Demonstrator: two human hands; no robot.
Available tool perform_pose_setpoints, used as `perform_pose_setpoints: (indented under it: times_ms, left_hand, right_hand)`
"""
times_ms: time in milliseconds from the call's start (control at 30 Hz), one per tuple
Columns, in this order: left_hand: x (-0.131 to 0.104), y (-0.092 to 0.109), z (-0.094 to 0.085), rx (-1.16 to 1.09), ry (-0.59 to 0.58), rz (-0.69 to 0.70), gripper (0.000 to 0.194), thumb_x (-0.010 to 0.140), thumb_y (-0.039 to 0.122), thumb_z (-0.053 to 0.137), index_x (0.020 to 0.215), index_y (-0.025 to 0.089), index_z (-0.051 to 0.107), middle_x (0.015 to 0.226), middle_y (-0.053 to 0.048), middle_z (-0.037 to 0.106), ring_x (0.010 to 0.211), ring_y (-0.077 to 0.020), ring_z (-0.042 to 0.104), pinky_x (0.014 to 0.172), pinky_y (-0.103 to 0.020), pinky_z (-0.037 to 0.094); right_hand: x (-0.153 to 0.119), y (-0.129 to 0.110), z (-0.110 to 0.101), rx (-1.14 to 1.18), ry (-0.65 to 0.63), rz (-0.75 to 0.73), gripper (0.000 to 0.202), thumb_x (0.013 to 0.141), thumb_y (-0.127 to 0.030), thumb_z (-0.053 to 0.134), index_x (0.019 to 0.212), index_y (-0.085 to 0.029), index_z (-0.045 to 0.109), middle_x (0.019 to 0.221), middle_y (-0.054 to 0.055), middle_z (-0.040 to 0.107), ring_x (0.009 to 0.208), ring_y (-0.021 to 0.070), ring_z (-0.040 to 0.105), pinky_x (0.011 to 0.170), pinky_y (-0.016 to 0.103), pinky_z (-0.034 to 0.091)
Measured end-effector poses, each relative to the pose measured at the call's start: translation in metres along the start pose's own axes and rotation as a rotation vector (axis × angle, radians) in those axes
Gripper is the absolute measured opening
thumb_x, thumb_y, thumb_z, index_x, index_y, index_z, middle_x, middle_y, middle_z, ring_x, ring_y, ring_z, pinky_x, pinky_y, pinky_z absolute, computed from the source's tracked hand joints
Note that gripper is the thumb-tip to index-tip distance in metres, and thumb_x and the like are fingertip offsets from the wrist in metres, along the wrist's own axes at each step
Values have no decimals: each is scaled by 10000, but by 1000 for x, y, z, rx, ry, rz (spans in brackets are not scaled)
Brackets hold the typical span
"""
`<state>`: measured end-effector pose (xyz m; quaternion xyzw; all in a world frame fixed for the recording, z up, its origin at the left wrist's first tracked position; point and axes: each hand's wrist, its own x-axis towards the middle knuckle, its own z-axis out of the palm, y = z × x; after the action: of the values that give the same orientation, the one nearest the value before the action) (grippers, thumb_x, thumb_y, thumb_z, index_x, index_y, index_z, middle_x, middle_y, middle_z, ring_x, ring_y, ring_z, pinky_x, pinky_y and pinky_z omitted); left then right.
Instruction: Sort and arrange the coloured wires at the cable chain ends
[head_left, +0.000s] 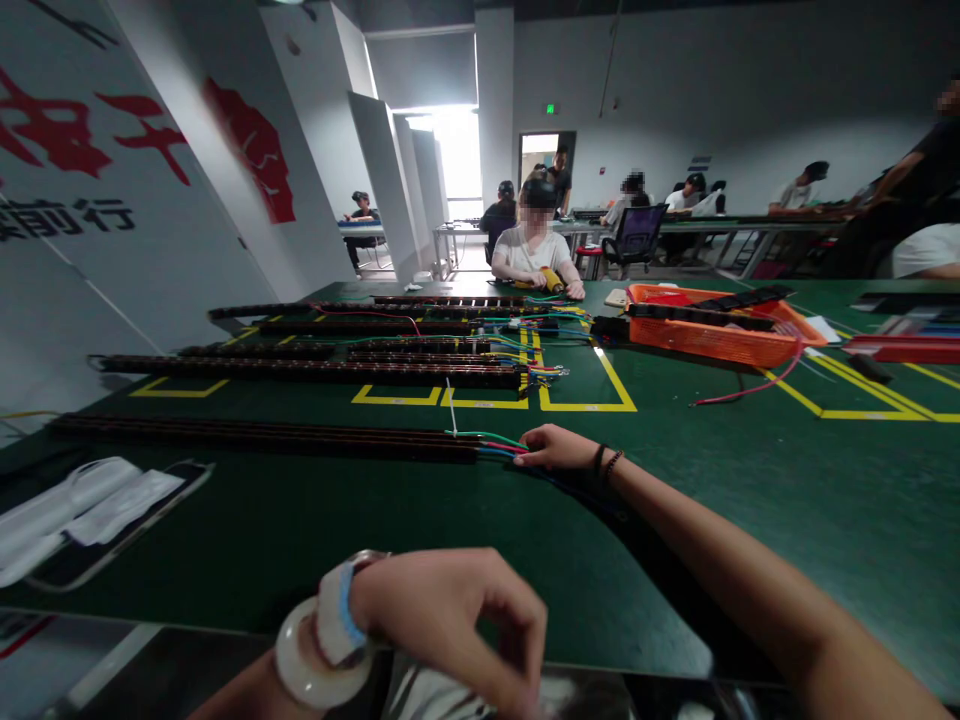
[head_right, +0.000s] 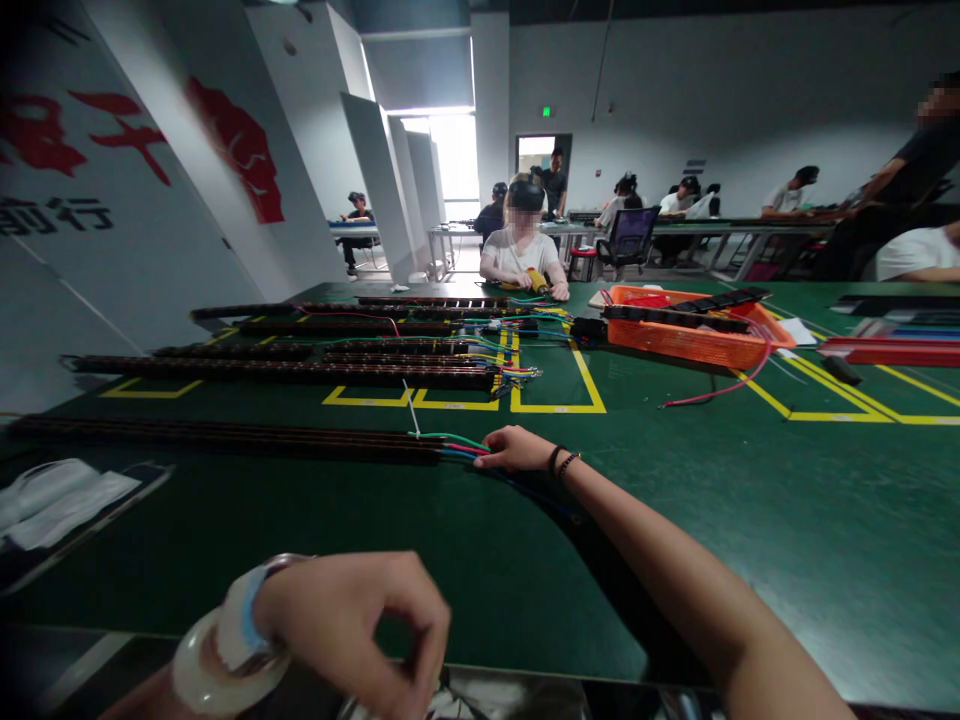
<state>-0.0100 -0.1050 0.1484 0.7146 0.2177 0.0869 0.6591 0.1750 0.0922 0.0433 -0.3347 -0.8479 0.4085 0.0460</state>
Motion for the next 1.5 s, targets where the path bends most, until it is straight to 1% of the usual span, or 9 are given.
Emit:
perform_pose_setpoints:
  times_ms: [67,200,367,500,633,800,1100,1333,1500]
  left_hand:
    - [28,-15,-10,-223,136,-102,328,713,480,666,686,160,597,688,-51,646,644,-147,614,647,-259,489]
    - [66,-47,-36,-382,347,-127,302,774,421,616,724,124,622,779,-90,673,721,-155,627,734,-277,469]
    - [78,-75,-61,-891,524,-177,398,846,408,524,1000,48,595,1049,-201,632,939,-224,629,924,-350,426]
    - [83,-85,-62,-1117,677,-44,322,907,292,441,1068,36,550,1129,-210,590,1037,-221,597,986,-360,395]
    - [99,-89,-59,-1168,897,93,196,906,217,455,987,94,584,1076,-150,619,987,-180,605,934,-324,443]
    - [119,-104,-66,-1152,1102,187,172,911,157,430,825,128,576,874,-71,641,712,-109,603,698,-239,509]
    - [120,-114,-72,-1198,1076,208,202,901,128,441,724,138,540,715,-12,605,618,-80,579,650,-204,501]
    - [107,-107,-67,-1155,965,186,188,883,148,485,746,114,609,755,-50,657,684,-127,625,736,-265,513]
    - [105,-110,-67,-1090,869,155,213,888,248,505,867,89,645,895,-98,681,810,-163,639,849,-301,482]
  right_hand:
    - [2,2,2,23,14,-40,480,751,-591,556,859,-129,628,635,-47,523,532,75,423,499,199,313]
    - [2,3,6,-41,117,-124,410,792,-516,553,862,-129,669,669,-25,573,584,90,460,543,206,335]
    - [-1,-2,11,-312,290,-274,234,858,-304,525,823,-145,694,741,24,615,661,97,506,627,217,343]
    - [-6,-13,15,-668,362,-305,165,848,-227,544,752,-168,664,742,20,624,697,119,503,696,271,313]
    - [-12,-26,17,-995,346,-339,185,886,-192,476,813,-150,641,812,54,624,753,167,494,704,319,308]
    - [-18,-39,22,-1226,262,-365,176,870,-115,458,920,-104,627,868,95,617,837,204,480,720,334,339]
    - [-37,-53,32,-1169,352,-242,232,878,-169,443,1022,-84,604,950,121,595,835,210,489,764,349,354]
    - [-60,-78,-2,-977,292,-74,239,899,-300,469,844,-147,645,861,107,642,816,187,567,729,308,343]
    - [-67,-78,11,-960,192,77,233,849,-337,554,791,-146,674,762,111,679,738,201,632,670,297,374]
